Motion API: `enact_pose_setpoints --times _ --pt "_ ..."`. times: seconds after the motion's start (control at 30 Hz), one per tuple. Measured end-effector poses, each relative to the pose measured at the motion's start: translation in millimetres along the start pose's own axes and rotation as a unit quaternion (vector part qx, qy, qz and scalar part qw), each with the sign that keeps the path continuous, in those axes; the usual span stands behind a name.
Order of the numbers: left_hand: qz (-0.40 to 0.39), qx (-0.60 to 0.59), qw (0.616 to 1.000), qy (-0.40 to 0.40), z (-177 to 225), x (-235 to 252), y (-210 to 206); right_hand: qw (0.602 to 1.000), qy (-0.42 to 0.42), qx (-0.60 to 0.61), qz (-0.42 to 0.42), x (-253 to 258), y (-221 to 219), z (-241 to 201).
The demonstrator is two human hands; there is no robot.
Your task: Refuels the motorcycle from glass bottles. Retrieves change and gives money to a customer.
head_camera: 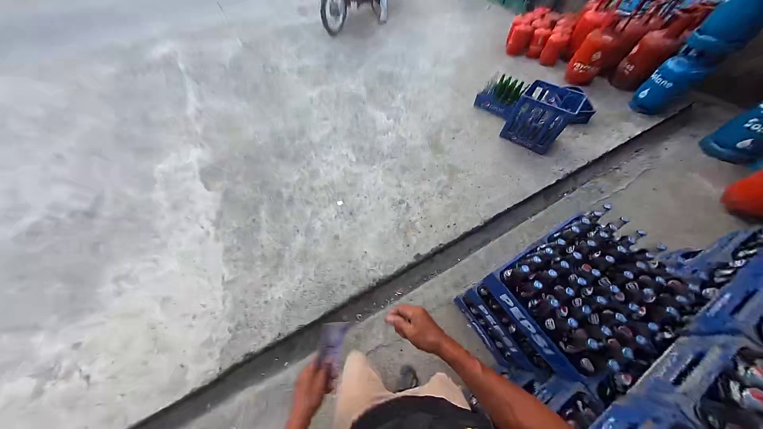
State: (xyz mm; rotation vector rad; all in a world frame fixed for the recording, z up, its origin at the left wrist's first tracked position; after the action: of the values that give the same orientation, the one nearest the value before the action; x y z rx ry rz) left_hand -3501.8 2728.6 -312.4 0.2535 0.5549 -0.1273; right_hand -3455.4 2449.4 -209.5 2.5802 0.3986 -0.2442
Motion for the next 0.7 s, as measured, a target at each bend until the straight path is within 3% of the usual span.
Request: enact_pose_setpoints --times 0.07,0.13,0.23,0.3,0.37,0.43,0.53,0.7 --pt "0.131 -0.100 0.984 0.064 -28.2 51.3 49.2 0.988 -0.026 0.136 0.062 73.2 70.1 -21.8" --pt "0.192 -0.135 0.965 0.120 -58.2 99.2 78.3 0.963 0.002 0.235 0.136 141.2 149.4 -41.3" --pt "0.206 -0.119 0.949 0.208 -62.9 175.2 113.2 0.925 0.046 0.300 0.228 237.5 240.9 -40.3" --pt "0.181 -0.091 0.947 0.248 -32.2 249.3 123.0 0.910 -0.016 0.325 0.256 308.9 272.2 -14.8" --pt "0.121 -0.031 0.954 0.274 30.9 328.6 123.6 0.891 -0.167 0.345 0.244 359.3 279.5 20.8" --pt "0.057 0.031 0.965 0.256 126.6 417.0 118.5 0.860 -0.246 0.377 0.240 389.1 292.4 25.1" --pt "0.012 0.062 0.983 0.170 290.2 563.4 92.4 0.826 -0.224 0.433 0.283 434.8 341.8 7.1" --pt "-0.067 0.124 0.989 0.050 510.5 801.7 10.0 0.733 -0.276 0.504 0.364 555.3 403.8 76.0"
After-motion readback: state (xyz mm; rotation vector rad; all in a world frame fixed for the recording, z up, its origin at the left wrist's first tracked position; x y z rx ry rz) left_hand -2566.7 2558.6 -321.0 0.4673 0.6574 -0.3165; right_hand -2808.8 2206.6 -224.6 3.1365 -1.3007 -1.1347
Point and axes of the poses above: each hand's wrist, its own x-axis towards the middle knuckle, its own y-axis out of the back of the hand, z = x × y, the point moved 10 cm from there along x, towards the middle knuckle, and after that the axes turned 11 degrees about -x, right-handed, at the moved point
